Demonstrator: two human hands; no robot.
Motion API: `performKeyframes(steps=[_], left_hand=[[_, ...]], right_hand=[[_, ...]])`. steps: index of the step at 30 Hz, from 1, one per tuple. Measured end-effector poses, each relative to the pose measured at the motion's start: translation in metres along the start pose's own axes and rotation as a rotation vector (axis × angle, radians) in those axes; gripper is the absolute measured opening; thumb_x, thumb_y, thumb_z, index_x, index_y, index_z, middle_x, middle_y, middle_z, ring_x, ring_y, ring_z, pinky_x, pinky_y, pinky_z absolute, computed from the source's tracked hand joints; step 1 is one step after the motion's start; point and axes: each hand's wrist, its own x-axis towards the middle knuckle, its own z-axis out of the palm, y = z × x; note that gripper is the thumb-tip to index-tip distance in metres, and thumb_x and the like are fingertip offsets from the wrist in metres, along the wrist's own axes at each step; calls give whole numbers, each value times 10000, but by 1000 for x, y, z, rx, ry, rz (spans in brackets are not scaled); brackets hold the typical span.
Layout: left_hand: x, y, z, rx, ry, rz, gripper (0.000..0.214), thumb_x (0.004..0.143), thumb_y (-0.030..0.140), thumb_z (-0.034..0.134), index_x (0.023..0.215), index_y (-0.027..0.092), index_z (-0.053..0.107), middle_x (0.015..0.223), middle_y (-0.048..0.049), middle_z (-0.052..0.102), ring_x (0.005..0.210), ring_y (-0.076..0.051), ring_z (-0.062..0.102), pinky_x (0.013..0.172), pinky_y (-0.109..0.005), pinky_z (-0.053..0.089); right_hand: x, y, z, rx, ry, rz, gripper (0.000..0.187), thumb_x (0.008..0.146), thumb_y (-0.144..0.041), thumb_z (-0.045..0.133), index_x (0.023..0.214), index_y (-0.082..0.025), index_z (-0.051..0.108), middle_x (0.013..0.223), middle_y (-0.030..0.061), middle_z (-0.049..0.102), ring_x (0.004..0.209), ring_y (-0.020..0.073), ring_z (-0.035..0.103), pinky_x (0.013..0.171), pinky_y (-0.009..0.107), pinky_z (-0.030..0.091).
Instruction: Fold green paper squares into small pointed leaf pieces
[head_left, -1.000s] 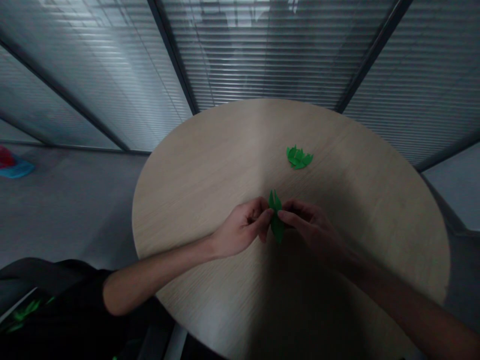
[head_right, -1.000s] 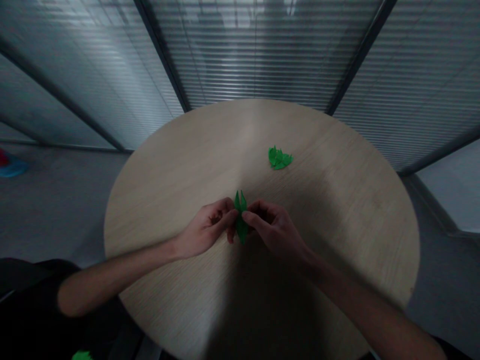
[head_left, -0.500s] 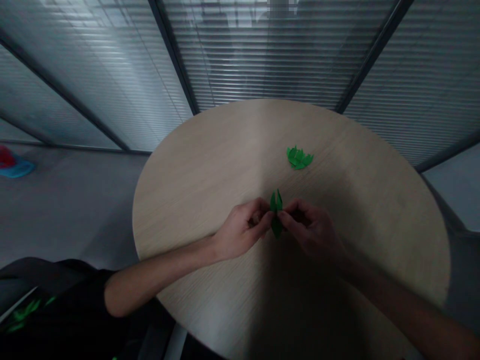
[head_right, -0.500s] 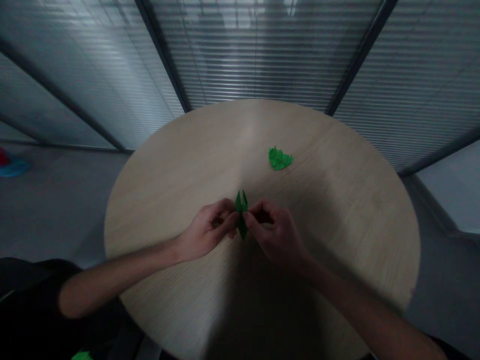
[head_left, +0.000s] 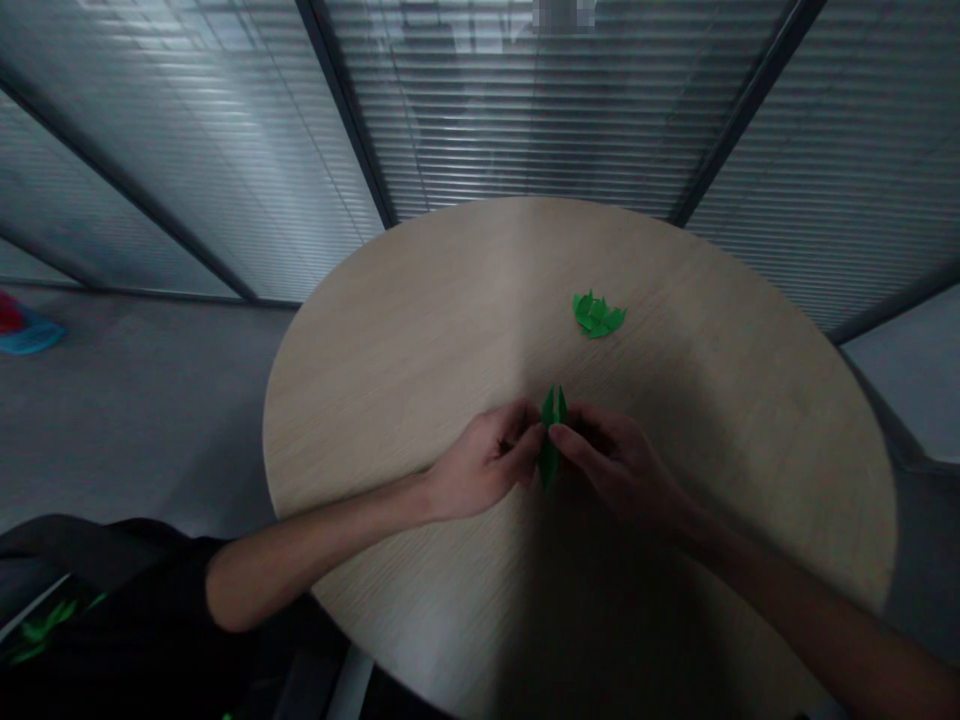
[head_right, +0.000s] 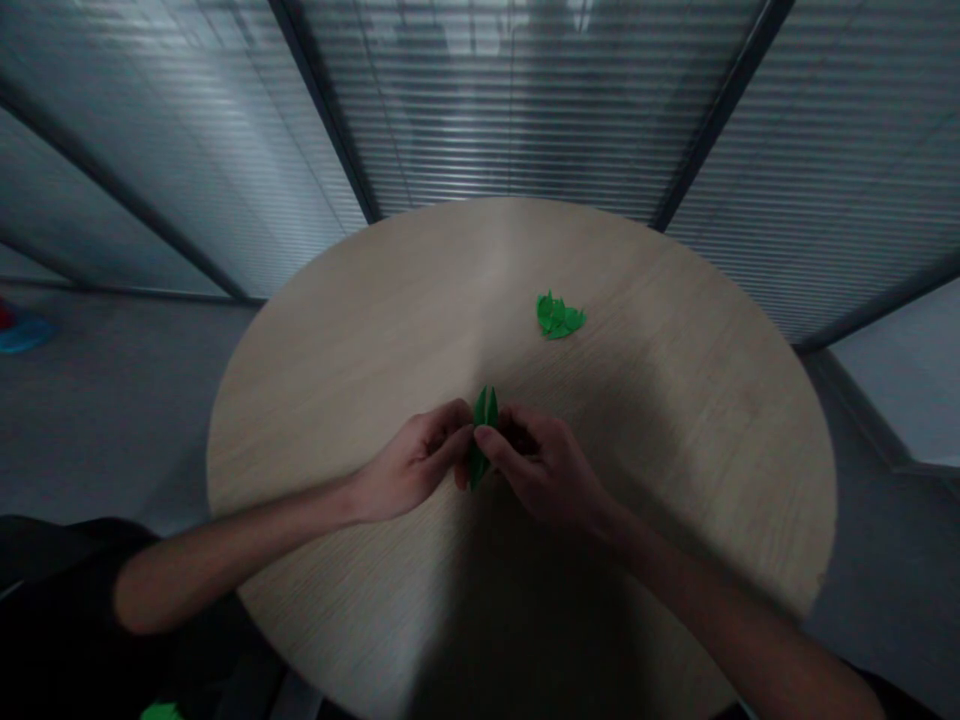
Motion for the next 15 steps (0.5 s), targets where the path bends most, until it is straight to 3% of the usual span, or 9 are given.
performKeyframes(steps=[6,15], left_hand=[[1,-1,0,-11,40,14,289,1050,377,483,847,175,516,632,9,598,541,-104,564,486,-198,420],[1,-1,1,-104,-2,35,299,1071,381,462,881,163,537,677,5,602,563,-101,594,506,-201,471]], right_hand=[[0,6,-2,-24,-26,19,271,1010,-408,556,871,-192,642,761,5,625,659,143,568,599,266,451],[0,5,-3,41,-12,27,271,999,-417,583,852,-195,632,718,-2,608,632,136,570,571,249,456]])
